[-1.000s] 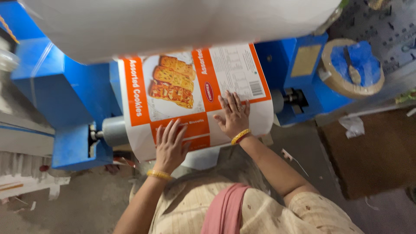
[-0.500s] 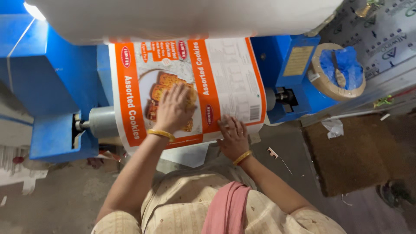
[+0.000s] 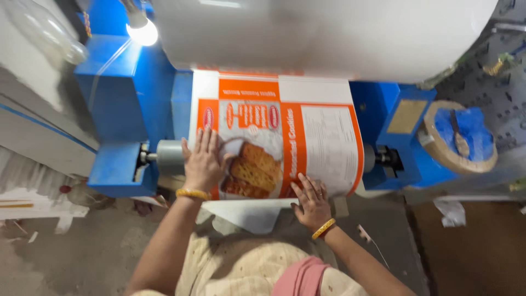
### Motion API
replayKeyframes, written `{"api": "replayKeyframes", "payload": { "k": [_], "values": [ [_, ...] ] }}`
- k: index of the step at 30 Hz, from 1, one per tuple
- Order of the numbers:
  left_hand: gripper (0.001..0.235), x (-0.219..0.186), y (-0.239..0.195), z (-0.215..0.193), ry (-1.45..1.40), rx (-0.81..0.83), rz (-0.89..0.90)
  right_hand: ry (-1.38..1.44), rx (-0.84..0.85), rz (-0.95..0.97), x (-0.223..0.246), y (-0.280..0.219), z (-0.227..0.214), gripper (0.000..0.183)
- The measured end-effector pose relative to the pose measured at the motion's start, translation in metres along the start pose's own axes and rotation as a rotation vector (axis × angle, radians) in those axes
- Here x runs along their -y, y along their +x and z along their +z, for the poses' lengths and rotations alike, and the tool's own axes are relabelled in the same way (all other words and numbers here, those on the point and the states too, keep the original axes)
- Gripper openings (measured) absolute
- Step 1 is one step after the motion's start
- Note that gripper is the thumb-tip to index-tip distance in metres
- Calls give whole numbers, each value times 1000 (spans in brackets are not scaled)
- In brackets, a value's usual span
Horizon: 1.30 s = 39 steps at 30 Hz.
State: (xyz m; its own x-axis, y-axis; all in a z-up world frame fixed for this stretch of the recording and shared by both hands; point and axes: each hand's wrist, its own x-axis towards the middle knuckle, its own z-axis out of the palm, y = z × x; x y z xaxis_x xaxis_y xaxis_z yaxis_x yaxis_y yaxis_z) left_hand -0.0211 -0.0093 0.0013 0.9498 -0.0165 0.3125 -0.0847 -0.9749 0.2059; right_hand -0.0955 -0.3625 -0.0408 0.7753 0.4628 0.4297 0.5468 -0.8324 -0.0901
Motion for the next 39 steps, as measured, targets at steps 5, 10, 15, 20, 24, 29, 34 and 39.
{"api": "replayKeyframes", "payload": {
  "k": [5,10,15,20,24,29,34,39],
  "values": [
    [81,-2,-40,12,-117,-161,61,34,80,-74,24,39,3,77],
    [83,-3,-77,19,-132,-228,95,-7,72,-233,39,61,22,77],
    [85,-3,-113,32,-123,-194,97,-61,-70,-172,14,80,33,72],
    [88,0,-136,35,-108,-215,121,-190,-79,-5,-27,110,26,68],
    [82,3,-160,50,-124,-155,107,-278,47,107,-72,133,24,65],
    [72,9,-180,57,-99,-126,115,-163,68,269,-91,132,19,65],
    [62,-14,-159,49,-138,-180,205,-316,-72,204,-65,96,15,66],
    [62,-64,-90,30,-186,-172,421,-182,-185,132,-45,70,-3,72]
  ]
}}
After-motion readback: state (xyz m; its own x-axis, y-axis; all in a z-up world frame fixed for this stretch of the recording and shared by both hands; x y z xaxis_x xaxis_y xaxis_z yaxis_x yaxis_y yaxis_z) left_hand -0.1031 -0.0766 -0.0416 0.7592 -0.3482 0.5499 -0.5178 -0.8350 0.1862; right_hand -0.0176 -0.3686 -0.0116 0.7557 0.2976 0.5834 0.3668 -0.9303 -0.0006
